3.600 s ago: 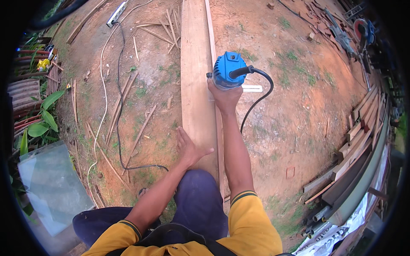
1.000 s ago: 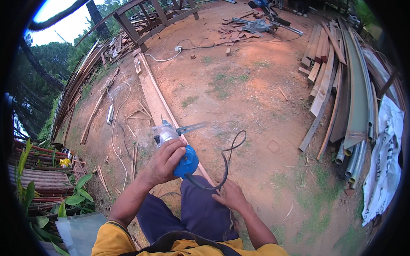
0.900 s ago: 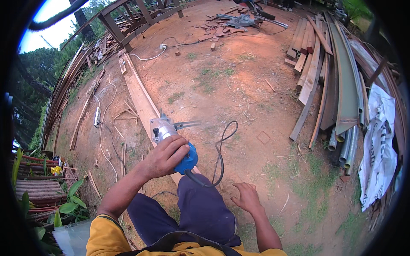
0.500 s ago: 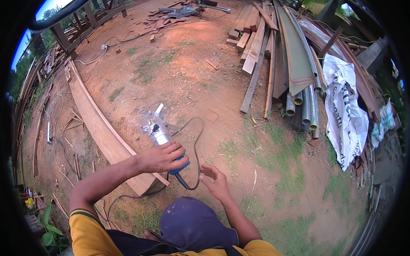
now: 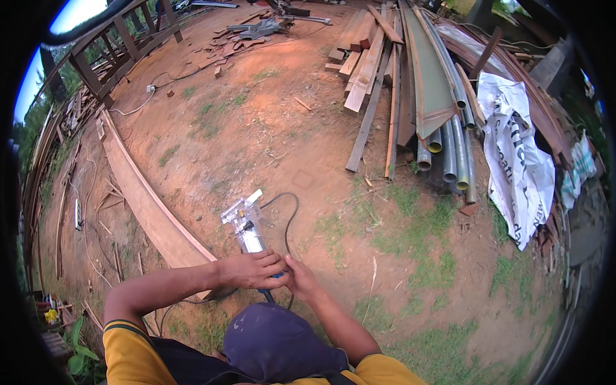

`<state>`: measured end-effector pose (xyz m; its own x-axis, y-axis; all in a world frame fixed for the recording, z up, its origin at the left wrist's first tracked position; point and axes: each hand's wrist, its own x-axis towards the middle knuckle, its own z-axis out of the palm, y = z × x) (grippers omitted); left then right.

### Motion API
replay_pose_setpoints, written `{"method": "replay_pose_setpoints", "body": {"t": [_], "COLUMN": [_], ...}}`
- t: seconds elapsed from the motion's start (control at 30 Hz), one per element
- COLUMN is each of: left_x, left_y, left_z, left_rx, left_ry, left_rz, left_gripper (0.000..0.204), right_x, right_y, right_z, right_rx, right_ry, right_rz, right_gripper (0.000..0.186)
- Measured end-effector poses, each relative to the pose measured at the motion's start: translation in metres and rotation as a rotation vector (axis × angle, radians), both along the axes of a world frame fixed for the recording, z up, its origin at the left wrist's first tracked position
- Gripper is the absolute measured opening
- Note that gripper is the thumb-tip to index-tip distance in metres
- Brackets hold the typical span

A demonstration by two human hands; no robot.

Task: The person uses a handheld electric router to cut a groove along the edge of a long wooden plank. They guide the tool along the plank's length, pausing briefly to reposition before continuing the cut.

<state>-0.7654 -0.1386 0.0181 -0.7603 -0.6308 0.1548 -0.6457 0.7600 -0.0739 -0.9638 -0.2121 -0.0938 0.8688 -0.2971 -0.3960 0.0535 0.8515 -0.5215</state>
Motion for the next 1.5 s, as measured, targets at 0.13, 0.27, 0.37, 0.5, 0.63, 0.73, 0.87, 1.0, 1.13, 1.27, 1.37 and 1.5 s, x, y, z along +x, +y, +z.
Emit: {"method": "replay_pose_setpoints", "body": {"t": [0.13, 0.27, 0.37, 0.5, 0.63, 0.73, 0.87, 1.0, 1.13, 1.27, 1.37, 1.5], "left_x": [-0.013, -0.019, -0.015, -0.006, -0.009, -0.018, -0.021, 0.027, 0.122, 0.171, 0.163, 0.135], "left_y": [0.008, 0.018, 0.022, 0.033, 0.046, 0.052, 0.070, 0.097, 0.120, 0.143, 0.131, 0.106], "left_z": [-0.004, -0.005, -0.005, -0.005, -0.014, -0.022, -0.023, -0.040, -0.085, -0.113, -0.119, -0.120], "left_rx": [-0.054, -0.004, -0.059, -0.160, -0.272, -0.258, -0.166, 0.052, 0.279, 0.281, 0.331, 0.334], "left_ry": [0.025, -0.003, 0.034, -0.021, -0.139, -0.175, -0.033, 0.275, 0.632, 0.823, 0.876, 0.720], "left_rz": [-0.025, -0.029, -0.005, 0.035, 0.071, 0.114, 0.198, 0.690, 1.461, 2.070, 2.204, 2.196], "left_gripper": [0.042, 0.049, 0.049, 0.047, 0.045, 0.051, 0.055, 0.051, 0.035, 0.064, 0.078, 0.073], "right_x": [0.006, 0.013, 0.027, 0.035, 0.032, 0.020, 0.000, -0.034, -0.075, -0.108, -0.121, -0.130], "right_y": [0.013, 0.018, 0.016, 0.007, 0.005, 0.001, -0.010, -0.038, -0.060, -0.073, -0.078, -0.078], "right_z": [-0.005, -0.015, -0.023, -0.022, -0.011, -0.003, -0.003, -0.017, -0.036, -0.057, -0.072, -0.079], "right_rx": [0.270, 0.355, 0.471, 0.344, 0.204, 0.067, -0.063, -0.224, -0.508, -0.562, -0.656, -0.606], "right_ry": [-0.009, -0.009, -0.191, -0.242, -0.287, -0.215, -0.162, 0.023, 0.296, 0.455, 0.532, 0.530], "right_rz": [0.028, 0.051, 0.082, 0.174, 0.246, 0.158, -0.031, -0.230, -0.399, -0.540, -0.584, -0.569], "right_gripper": [0.052, 0.067, 0.067, 0.059, 0.070, 0.069, 0.065, 0.061, 0.056, 0.049, 0.048, 0.050]}}
